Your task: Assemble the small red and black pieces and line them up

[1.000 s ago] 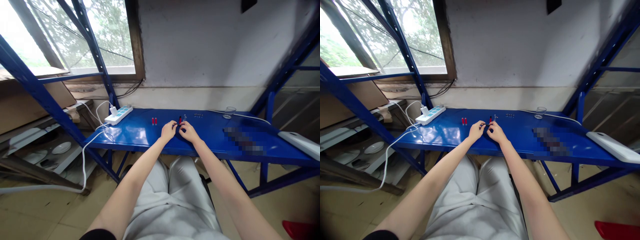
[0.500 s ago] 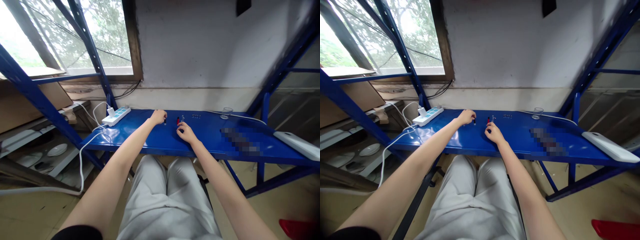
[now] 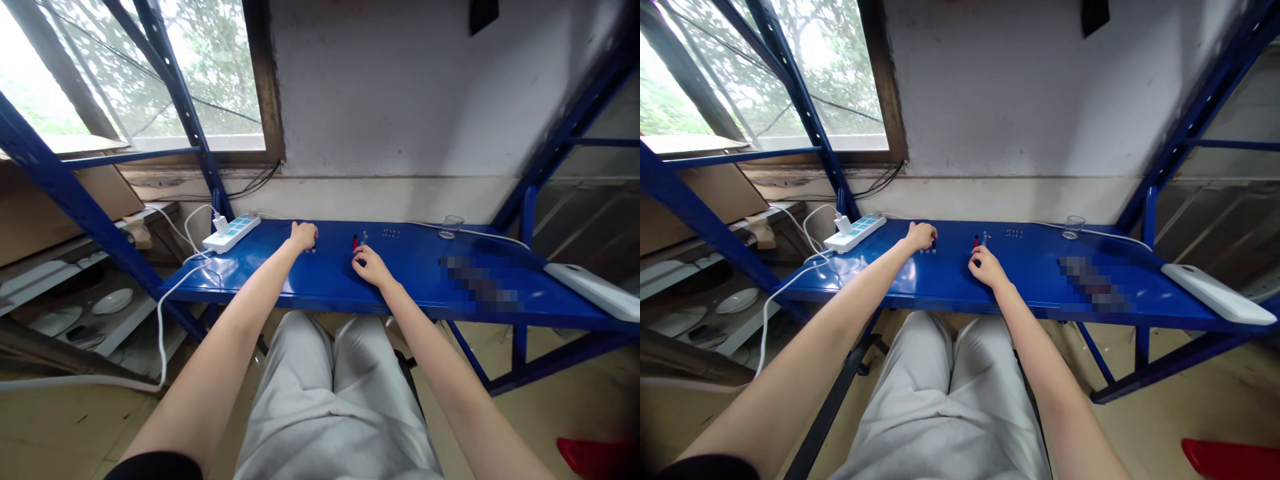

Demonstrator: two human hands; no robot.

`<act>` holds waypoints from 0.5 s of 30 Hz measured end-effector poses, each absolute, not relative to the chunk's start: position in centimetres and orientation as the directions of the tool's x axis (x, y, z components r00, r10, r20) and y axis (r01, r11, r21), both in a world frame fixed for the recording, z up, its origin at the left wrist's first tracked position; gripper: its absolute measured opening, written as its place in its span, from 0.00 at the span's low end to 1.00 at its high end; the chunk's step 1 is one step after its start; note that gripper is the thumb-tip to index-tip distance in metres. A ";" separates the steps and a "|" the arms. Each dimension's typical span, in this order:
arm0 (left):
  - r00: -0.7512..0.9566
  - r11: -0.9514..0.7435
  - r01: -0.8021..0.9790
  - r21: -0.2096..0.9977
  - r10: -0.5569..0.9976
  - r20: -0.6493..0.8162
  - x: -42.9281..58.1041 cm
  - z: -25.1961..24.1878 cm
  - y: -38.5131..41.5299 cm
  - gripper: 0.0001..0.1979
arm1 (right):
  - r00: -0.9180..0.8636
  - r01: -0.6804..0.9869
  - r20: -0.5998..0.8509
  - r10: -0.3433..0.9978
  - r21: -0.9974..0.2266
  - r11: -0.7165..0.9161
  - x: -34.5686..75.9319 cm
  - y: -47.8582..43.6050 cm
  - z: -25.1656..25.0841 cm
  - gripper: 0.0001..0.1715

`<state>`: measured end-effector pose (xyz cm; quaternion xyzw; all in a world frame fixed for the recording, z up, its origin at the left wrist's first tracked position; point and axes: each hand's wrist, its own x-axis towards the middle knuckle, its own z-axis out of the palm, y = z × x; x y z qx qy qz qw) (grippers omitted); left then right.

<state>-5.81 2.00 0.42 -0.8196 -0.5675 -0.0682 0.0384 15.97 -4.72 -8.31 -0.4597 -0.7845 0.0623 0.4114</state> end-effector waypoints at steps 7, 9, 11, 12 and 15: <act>0.336 -0.344 0.939 0.025 0.928 0.160 -5.8 0.4 1.6 0.11 | -0.236 0.671 0.584 0.777 -0.481 0.565 15.9 -4.9 -8.1 0.10; 0.327 -0.335 0.942 0.035 0.934 0.147 -5.8 0.5 1.6 0.12 | -0.233 0.671 0.581 0.780 -0.484 0.561 15.9 -4.8 -8.2 0.10; 0.322 -0.330 0.943 0.042 0.937 0.135 -5.8 0.6 1.6 0.13 | -0.230 0.671 0.579 0.782 -0.488 0.558 16.0 -4.8 -8.3 0.09; 0.321 -0.328 0.944 0.042 0.938 0.129 -5.8 0.6 1.6 0.13 | -0.230 0.671 0.578 0.783 -0.488 0.558 16.0 -4.7 -8.3 0.09; 0.321 -0.327 0.944 0.035 0.939 0.120 -5.8 0.6 1.7 0.14 | -0.229 0.671 0.582 0.780 -0.487 0.560 16.0 -4.7 -8.3 0.10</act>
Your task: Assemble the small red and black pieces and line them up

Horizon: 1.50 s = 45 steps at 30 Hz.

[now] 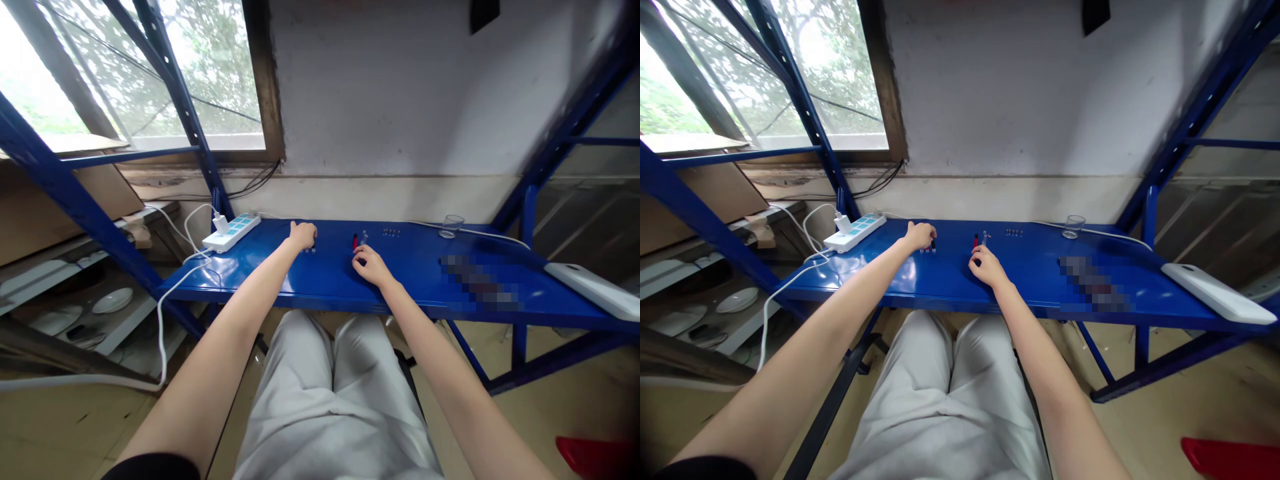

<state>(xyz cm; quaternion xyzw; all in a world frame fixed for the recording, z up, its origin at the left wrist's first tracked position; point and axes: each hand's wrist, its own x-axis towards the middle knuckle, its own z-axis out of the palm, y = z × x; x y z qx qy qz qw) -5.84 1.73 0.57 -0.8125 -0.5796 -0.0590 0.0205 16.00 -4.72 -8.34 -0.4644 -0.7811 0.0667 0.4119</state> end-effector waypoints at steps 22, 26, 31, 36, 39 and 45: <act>0.364 -0.366 0.931 -0.004 0.927 0.093 -5.3 1.1 1.1 0.16 | -0.220 0.689 0.581 0.784 -0.476 0.546 15.9 -4.9 -8.0 0.10; 0.461 -0.466 0.885 -0.015 0.868 0.183 -4.4 1.2 0.4 0.19 | -0.153 0.716 0.594 0.790 -0.485 0.503 16.1 -4.9 -8.0 0.11; 0.546 -0.588 0.809 0.022 0.765 0.342 -2.6 0.7 -0.6 0.22 | 0.046 0.767 0.637 0.769 -0.516 0.382 16.9 -4.4 -8.4 0.11; 0.597 -0.650 0.752 0.108 0.742 0.303 -0.3 -1.5 -1.4 0.26 | 0.165 0.820 0.630 0.759 -0.516 0.250 17.3 -4.0 -8.9 0.12; 0.553 -0.591 0.792 0.153 0.800 0.234 1.1 -3.1 -1.6 0.30 | 0.169 0.840 0.574 0.801 -0.509 0.187 17.2 -3.9 -9.2 0.14; 0.473 -0.515 0.829 0.217 0.854 0.217 3.1 -5.3 -1.0 0.31 | 0.105 0.881 0.534 0.839 -0.441 0.171 16.9 -3.6 -9.5 0.17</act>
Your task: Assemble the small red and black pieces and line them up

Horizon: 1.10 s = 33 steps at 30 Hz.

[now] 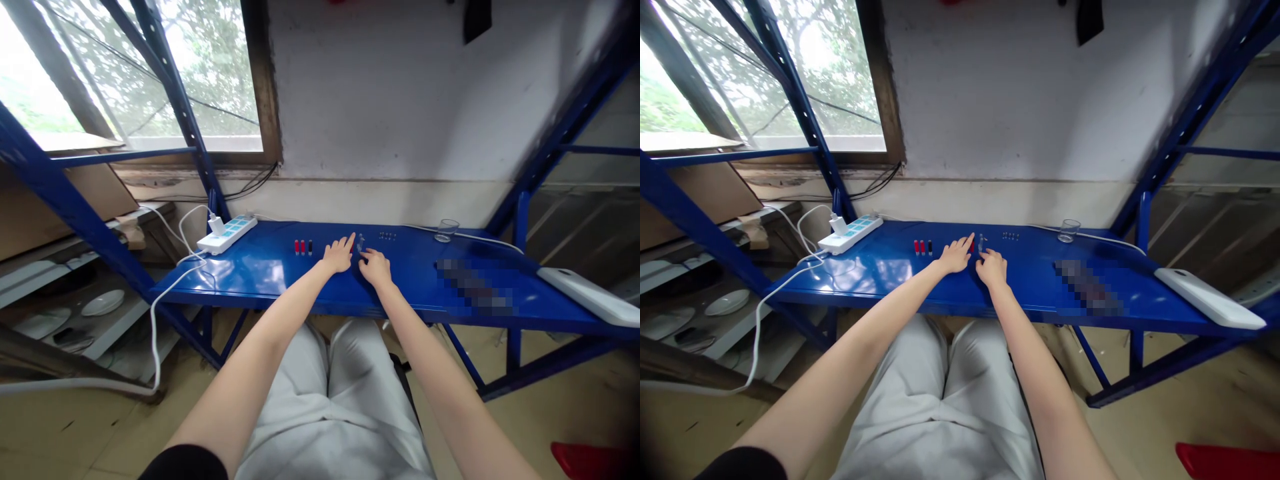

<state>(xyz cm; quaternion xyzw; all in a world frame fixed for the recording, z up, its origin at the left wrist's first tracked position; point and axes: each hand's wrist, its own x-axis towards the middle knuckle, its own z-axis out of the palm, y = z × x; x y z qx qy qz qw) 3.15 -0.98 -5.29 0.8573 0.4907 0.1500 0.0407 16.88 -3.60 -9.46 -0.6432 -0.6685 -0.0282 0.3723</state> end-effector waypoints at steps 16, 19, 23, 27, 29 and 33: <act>0.380 -0.495 0.846 0.198 0.821 0.427 2.6 -5.5 -1.4 0.11 | 0.054 0.967 0.059 0.997 -0.251 -0.038 15.9 -3.5 -8.2 0.32; 0.292 -0.494 0.799 0.342 0.818 0.496 1.8 -6.0 -1.8 0.10 | 0.040 0.971 0.027 0.999 -0.236 -0.033 15.9 -3.4 -8.0 0.33; 0.129 -0.465 0.665 0.584 0.842 0.524 1.2 -6.9 -2.8 0.08 | 0.027 0.975 0.007 1.000 -0.220 -0.025 15.9 -3.2 -8.0 0.34; 0.007 -0.445 0.510 0.736 0.858 0.514 0.9 -7.6 -3.7 0.07 | 0.021 0.978 0.003 1.000 -0.207 -0.020 16.0 -2.8 -8.2 0.35; -0.024 -0.454 0.463 0.761 0.852 0.523 0.8 -7.6 -4.0 0.07 | 0.019 0.977 0.001 1.000 -0.212 -0.018 16.0 -2.6 -8.3 0.35; -0.061 -0.444 0.409 0.797 0.858 0.509 0.6 -7.5 -4.1 0.07 | 0.016 0.975 0.009 1.000 -0.223 -0.014 16.1 -2.5 -8.4 0.36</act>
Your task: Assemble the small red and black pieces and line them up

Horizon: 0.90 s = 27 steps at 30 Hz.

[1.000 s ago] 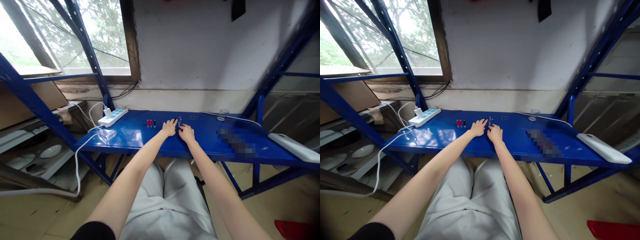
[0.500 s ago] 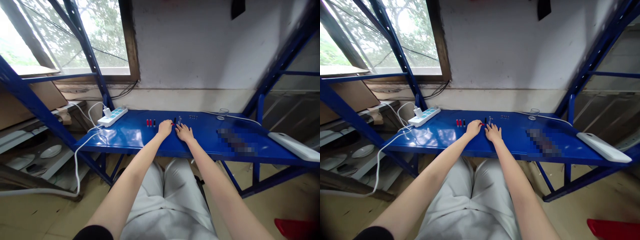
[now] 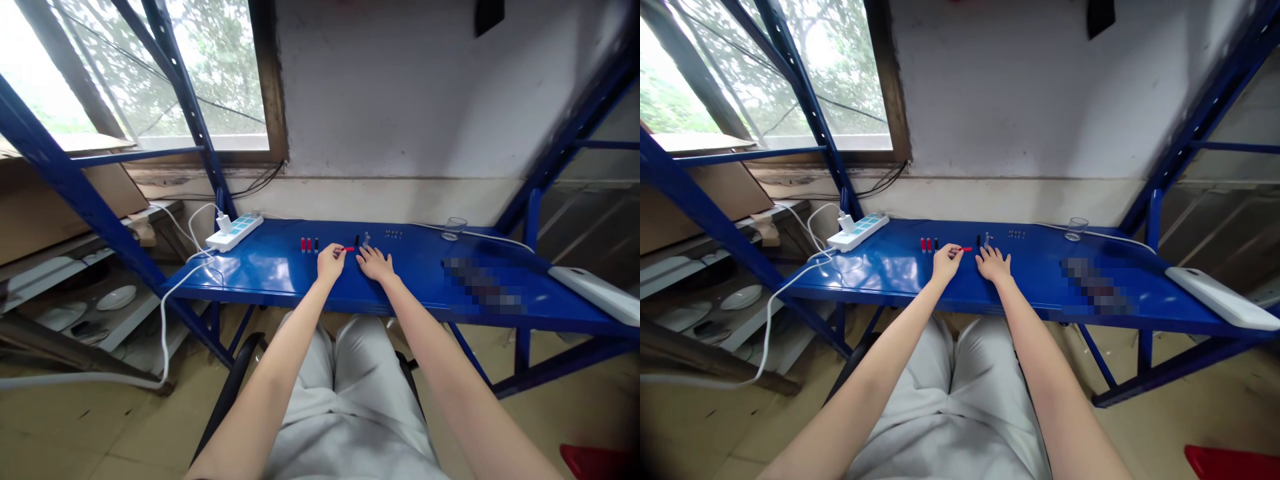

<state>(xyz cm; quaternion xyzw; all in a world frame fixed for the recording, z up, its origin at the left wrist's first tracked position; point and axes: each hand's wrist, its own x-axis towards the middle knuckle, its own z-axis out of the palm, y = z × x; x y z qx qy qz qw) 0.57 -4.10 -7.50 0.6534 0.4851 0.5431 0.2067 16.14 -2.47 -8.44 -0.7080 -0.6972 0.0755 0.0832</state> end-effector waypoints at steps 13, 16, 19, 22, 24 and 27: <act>-0.100 -0.394 0.382 0.836 0.882 0.461 0.1 -7.5 -3.9 0.06 | -0.006 0.965 0.052 0.999 -0.261 0.019 16.1 -3.3 -8.0 0.33; -0.104 -0.390 0.381 0.838 0.883 0.458 0.0 -7.5 -4.0 0.06 | -0.022 0.958 0.088 0.996 -0.282 0.046 16.2 -3.7 -8.0 0.32; -0.109 -0.382 0.380 0.842 0.886 0.451 -0.1 -7.5 -3.9 0.06 | -0.025 0.953 0.129 0.991 -0.297 0.063 16.2 -4.0 -8.1 0.30; -0.108 -0.381 0.376 0.845 0.887 0.448 -0.1 -7.6 -3.8 0.07 | -0.027 0.948 0.182 0.983 -0.307 0.083 16.3 -4.2 -8.1 0.26; -0.104 -0.387 0.370 0.845 0.886 0.451 -0.1 -7.7 -3.8 0.07 | -0.037 0.937 0.236 0.971 -0.328 0.116 16.4 -4.2 -8.2 0.23; -0.099 -0.391 0.364 0.846 0.887 0.452 -0.1 -7.7 -3.8 0.07 | -0.053 0.890 0.356 0.933 -0.408 0.206 16.6 -4.3 -8.2 0.18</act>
